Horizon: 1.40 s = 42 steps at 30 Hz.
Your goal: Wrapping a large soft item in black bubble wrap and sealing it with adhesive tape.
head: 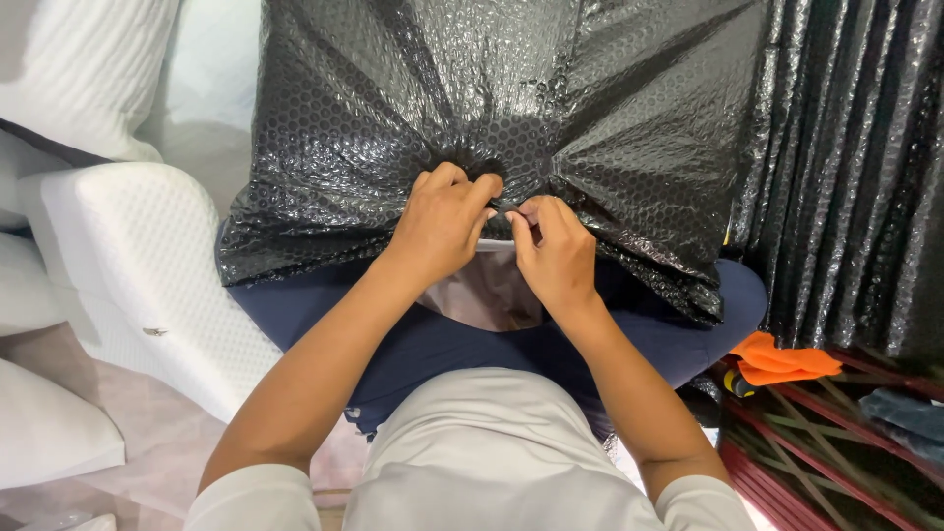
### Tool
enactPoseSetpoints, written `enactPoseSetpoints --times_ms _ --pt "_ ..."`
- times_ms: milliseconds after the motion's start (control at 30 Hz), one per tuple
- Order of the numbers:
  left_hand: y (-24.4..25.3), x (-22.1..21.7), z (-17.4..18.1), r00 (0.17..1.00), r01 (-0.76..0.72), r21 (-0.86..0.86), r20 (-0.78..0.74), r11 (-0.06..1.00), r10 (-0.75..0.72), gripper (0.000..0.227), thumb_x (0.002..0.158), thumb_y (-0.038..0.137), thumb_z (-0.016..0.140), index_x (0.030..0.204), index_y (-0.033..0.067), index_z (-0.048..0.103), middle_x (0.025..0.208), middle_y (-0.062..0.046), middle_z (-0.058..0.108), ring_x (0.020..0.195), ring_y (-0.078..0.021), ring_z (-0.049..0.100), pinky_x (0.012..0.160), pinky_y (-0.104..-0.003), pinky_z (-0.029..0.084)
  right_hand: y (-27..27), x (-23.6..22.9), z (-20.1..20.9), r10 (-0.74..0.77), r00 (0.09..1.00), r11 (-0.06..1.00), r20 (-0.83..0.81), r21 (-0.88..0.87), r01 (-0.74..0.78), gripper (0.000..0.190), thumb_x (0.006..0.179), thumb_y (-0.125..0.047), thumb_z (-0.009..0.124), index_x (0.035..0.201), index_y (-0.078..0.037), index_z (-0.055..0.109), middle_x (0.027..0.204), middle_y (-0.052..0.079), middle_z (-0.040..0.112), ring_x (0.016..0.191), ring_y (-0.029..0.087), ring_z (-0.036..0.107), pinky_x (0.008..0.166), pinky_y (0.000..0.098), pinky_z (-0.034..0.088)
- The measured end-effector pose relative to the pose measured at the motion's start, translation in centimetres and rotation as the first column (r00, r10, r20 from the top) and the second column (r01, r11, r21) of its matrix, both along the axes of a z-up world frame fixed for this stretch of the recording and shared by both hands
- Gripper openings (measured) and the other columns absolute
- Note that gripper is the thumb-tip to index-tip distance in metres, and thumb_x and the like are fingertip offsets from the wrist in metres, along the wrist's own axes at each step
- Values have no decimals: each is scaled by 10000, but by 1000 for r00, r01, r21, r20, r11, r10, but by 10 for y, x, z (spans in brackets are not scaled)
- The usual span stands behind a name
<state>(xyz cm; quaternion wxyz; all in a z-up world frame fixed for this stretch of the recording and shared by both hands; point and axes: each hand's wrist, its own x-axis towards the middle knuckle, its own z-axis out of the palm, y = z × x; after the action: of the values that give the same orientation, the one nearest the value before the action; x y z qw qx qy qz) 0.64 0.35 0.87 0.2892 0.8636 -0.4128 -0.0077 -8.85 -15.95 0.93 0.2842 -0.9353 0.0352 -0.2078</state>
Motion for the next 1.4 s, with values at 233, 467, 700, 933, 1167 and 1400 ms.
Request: enactPoseSetpoints --times_ms 233,467,700,933,1167,1400 --pt "0 0 0 1000 -10 25 -18 1000 10 221 943 203 643 1156 154 614 695 -64 690 924 -240 619 795 -347 442 8 -2 -6 -94 995 994 -27 -63 93 181 932 -183 798 916 -101 637 738 4 617 720 201 699 590 290 567" --pt "-1 -1 2 999 -22 29 -29 999 23 262 931 199 641 1184 143 608 687 -74 691 920 -244 620 791 -352 439 11 -2 -6 -154 984 986 -86 -70 149 208 921 -190 807 912 -95 623 724 11 632 706 219 708 602 314 576" --pt "-2 0 0 999 -27 40 -24 999 28 283 914 194 652 1187 132 609 667 -69 684 913 -246 621 788 -357 444 6 -2 -9 -245 946 970 -215 -66 236 374 902 -325 820 979 -101 532 689 25 656 645 267 706 594 408 569" --pt "0 1 1 997 -43 -50 -63 998 40 320 852 161 750 1153 115 654 673 -46 686 890 -235 623 780 -338 458 -7 -1 -13 -294 919 955 -262 -105 276 480 823 -438 867 946 -151 502 633 -9 649 588 278 695 588 436 569" --pt "5 -4 15 996 21 -208 87 978 -3 266 863 228 781 1083 118 679 850 -47 602 899 -244 577 767 -358 475 -10 2 -12 -278 920 961 -277 -81 266 495 791 -429 895 904 -142 507 606 9 652 571 289 696 571 432 566" --pt "-14 -2 12 972 -193 12 138 981 190 951 674 386 951 1488 195 499 1466 -149 420 1457 -445 214 1096 -607 203 -18 -1 -10 -310 908 944 -281 -205 259 523 729 -486 911 825 -167 507 558 14 654 548 298 697 564 434 565"
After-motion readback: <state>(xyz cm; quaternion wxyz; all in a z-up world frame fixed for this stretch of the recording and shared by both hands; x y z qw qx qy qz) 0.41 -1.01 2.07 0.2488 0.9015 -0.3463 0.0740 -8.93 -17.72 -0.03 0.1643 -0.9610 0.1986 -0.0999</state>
